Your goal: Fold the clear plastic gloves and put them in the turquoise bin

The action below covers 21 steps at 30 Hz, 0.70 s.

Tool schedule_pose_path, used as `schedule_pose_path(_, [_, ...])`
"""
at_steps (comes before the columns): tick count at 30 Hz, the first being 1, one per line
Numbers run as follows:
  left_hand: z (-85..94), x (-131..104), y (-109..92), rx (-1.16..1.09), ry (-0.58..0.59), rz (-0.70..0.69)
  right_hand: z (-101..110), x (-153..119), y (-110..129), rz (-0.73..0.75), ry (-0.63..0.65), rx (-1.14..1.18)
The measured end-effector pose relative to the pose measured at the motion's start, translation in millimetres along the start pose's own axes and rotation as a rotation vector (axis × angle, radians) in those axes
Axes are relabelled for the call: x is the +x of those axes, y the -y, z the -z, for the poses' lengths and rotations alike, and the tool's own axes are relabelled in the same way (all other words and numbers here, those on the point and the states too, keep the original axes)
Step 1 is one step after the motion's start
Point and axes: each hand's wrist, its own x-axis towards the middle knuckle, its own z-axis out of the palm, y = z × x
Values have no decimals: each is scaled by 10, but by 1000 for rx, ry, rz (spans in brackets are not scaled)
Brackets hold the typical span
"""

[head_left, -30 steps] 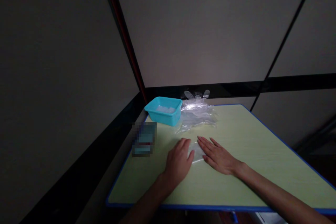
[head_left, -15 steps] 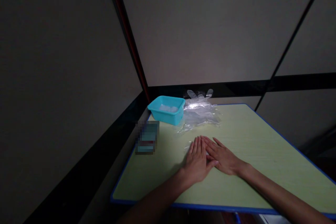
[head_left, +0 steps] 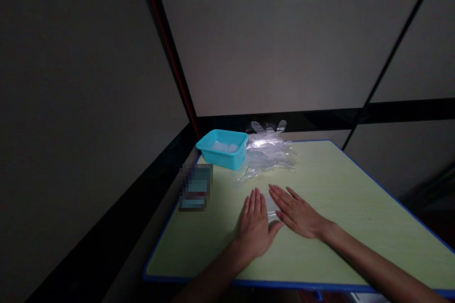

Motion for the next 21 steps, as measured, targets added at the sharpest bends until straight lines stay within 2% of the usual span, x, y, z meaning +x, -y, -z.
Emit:
schedule_pose_path(11, [37, -148, 157, 29, 10, -6, 9, 7, -9, -18, 10, 43])
schedule_pose_path(15, [110, -134, 160, -15, 63, -8, 73, 23, -35, -77, 8, 217])
schedule_pose_path(21, [279, -123, 232, -122, 196, -3, 201, 29, -115, -188, -129, 530])
